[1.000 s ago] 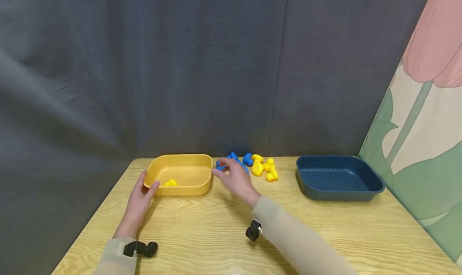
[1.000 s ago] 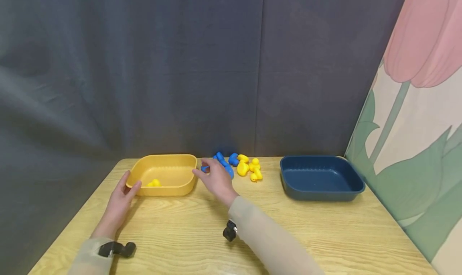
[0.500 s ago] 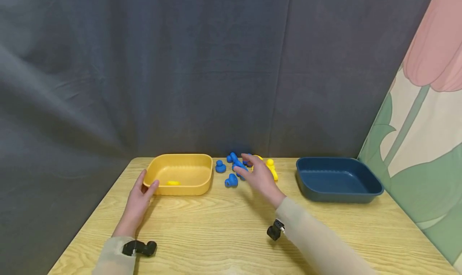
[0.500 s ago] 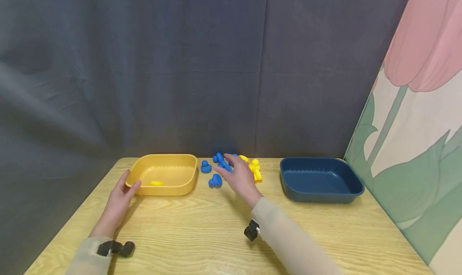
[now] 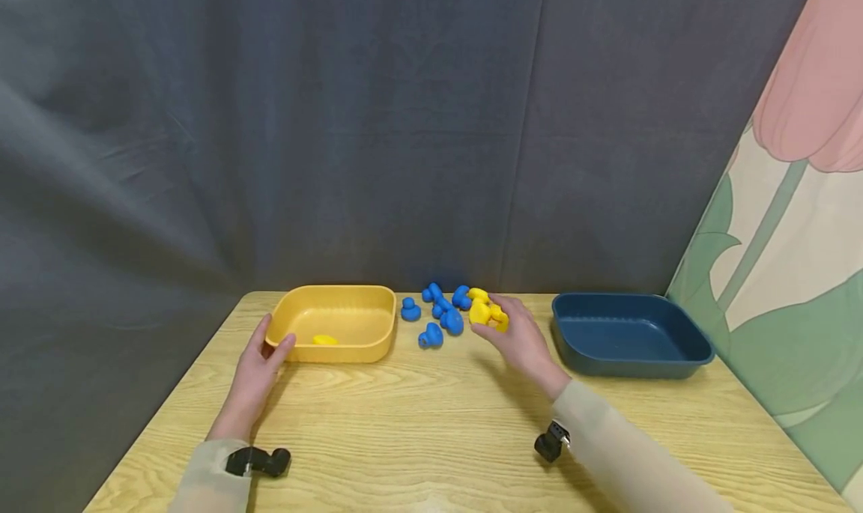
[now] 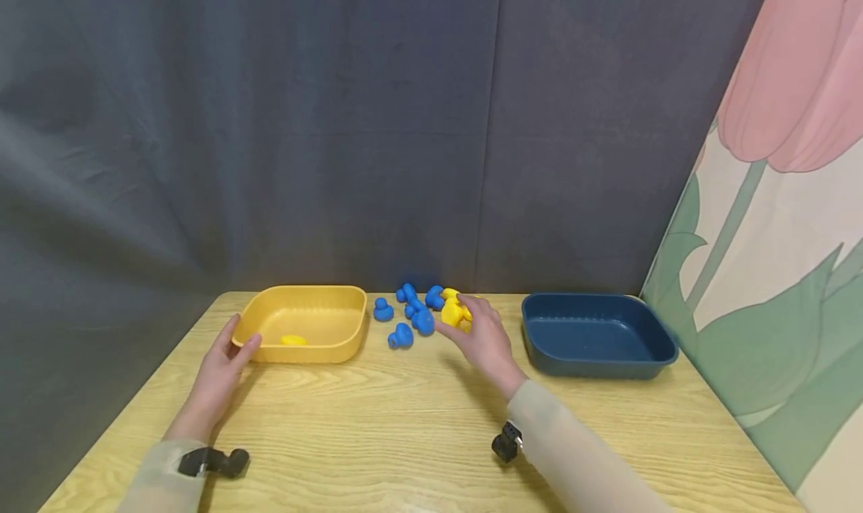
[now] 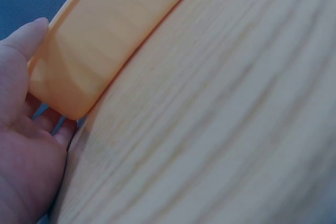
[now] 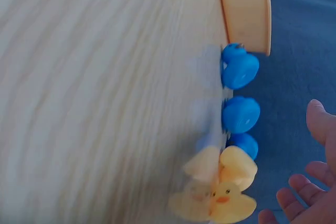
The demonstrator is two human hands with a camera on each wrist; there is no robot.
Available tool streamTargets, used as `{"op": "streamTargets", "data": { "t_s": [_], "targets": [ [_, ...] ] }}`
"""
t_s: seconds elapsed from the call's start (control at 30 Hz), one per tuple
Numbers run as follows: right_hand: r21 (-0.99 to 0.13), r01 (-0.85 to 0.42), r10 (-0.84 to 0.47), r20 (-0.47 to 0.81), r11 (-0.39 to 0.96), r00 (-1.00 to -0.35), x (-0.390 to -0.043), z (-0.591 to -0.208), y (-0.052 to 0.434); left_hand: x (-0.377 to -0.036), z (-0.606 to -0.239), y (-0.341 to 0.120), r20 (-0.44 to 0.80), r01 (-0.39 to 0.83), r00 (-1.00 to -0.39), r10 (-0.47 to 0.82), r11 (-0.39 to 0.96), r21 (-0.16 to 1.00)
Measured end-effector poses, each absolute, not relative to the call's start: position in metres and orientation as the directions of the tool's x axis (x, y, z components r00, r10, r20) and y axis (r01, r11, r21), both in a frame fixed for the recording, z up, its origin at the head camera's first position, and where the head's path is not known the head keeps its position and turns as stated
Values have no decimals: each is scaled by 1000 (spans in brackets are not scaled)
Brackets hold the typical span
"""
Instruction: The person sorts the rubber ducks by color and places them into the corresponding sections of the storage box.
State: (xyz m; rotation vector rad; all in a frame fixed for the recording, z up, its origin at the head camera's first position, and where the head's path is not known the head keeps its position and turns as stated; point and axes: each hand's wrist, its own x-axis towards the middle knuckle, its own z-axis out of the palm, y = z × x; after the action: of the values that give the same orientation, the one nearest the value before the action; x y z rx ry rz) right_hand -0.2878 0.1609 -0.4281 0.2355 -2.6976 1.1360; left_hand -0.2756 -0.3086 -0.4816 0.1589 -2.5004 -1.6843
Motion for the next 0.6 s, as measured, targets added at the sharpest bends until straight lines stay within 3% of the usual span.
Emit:
{"op": "streamTargets", "data": {
  "t_s": [0.6],
  "targets": [
    [-702, -109, 4, 157, 704, -988, -297, -453, 194, -276, -483, -308, 30, -32, -986, -161, 372, 928]
  ]
}}
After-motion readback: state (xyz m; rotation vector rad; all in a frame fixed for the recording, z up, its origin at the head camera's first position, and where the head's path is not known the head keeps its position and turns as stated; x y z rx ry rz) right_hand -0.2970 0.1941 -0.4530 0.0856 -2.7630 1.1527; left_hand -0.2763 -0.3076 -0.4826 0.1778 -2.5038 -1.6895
